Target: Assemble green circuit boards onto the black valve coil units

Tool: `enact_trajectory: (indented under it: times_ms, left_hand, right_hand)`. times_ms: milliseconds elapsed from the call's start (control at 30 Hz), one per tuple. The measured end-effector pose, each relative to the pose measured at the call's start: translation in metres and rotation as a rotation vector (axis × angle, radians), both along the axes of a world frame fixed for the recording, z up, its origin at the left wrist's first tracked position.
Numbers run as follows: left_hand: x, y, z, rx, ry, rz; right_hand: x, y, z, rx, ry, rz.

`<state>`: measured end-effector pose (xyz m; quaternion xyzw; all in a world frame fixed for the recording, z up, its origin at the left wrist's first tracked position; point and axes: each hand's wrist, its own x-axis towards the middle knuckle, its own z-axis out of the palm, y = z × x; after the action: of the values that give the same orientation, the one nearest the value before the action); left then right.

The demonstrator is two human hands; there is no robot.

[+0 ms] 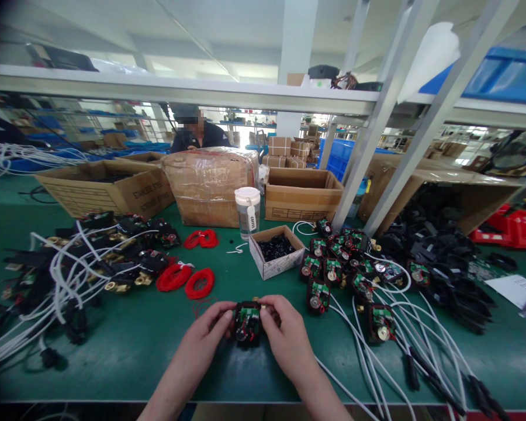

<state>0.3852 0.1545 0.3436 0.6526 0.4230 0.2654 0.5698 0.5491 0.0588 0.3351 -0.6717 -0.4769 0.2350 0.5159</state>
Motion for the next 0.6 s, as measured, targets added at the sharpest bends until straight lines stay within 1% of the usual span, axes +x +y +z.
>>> enact_trajectory:
  times_ms: [133, 367, 600]
  left_hand:
    - [-0.001, -0.0017, -0.003, -0.024, -0.019, -0.006]
    - [-0.0019, -0.0049, 0.002, -0.038, 0.001, 0.027]
    - [-0.0034, -0.007, -0.0011, -0.04, 0.024, 0.0]
  right_hand:
    - [-0.0026, -0.0018, -0.0022, -0.025, -0.014, -0.011]
    - [-0.0013, -0.0026, -0.0055, -0.044, -0.031, 0.005]
    - [-0.0019, -0.0034, -0.0074, -0.044, -0.026, 0.002]
